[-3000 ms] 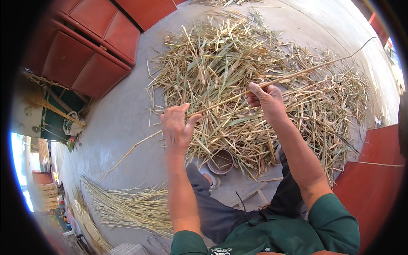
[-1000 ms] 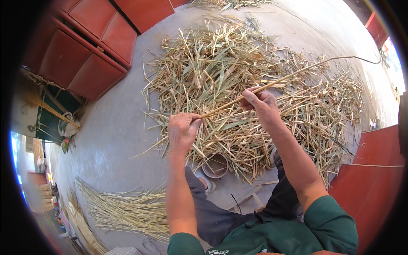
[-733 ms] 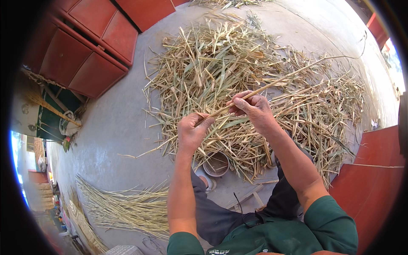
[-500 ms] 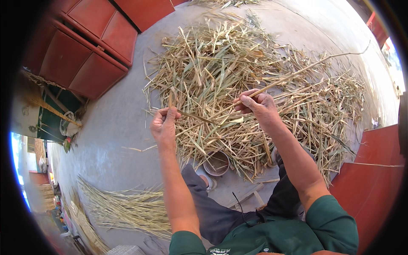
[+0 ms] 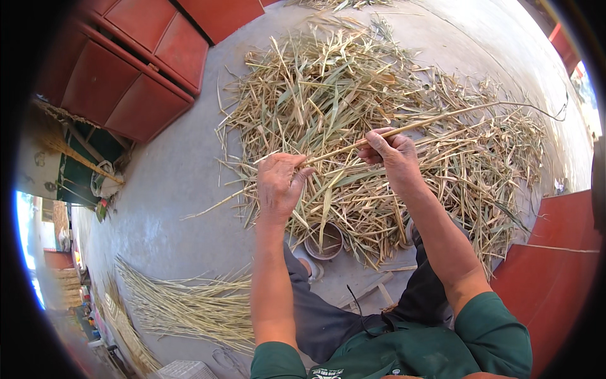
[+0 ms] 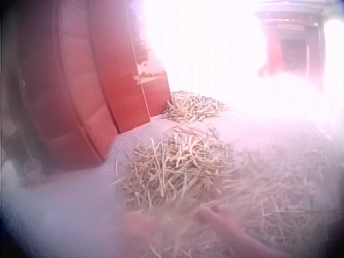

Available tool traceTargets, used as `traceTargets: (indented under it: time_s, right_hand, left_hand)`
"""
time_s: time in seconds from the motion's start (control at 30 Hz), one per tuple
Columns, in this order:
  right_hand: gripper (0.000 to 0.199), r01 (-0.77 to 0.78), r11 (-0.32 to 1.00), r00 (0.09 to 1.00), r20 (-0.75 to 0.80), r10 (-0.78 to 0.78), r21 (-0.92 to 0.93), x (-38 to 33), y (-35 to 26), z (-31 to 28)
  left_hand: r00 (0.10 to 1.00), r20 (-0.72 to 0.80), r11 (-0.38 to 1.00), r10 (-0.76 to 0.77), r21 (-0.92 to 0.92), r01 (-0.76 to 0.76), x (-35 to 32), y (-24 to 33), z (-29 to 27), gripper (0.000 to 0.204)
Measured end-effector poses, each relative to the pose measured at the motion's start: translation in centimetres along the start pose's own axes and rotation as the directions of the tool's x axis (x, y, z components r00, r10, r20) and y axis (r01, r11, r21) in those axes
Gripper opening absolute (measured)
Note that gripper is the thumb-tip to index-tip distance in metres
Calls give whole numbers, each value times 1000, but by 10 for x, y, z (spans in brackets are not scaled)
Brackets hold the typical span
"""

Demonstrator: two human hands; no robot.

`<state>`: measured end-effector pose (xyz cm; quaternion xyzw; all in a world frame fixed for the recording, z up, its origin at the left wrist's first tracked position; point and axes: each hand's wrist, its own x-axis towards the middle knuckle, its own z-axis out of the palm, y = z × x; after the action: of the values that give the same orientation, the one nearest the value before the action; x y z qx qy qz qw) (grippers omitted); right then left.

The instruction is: The person sits on the floor and repeatedly strips leaves and outer layers from dried plant stalks by hand. The person discards the stripped material onto a growing pile and occasionally gathers more stalks from the surrounding area.

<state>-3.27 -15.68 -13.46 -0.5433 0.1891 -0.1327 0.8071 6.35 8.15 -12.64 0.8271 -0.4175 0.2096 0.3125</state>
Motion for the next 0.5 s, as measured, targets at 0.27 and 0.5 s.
traceTargets:
  time_s: [0.27,0.5]
  right_hand:
    - [30,-67,998,996,-53,67,2,1,1,-3]
    - [31,-86,996,991,-99,84,-8,0,3,-3]
  left_hand:
    - [997,6,978,-77,-194,77,-1,6,12,17]
    - [846,42,774,-531,-383,505,-12,-27,-1,22]
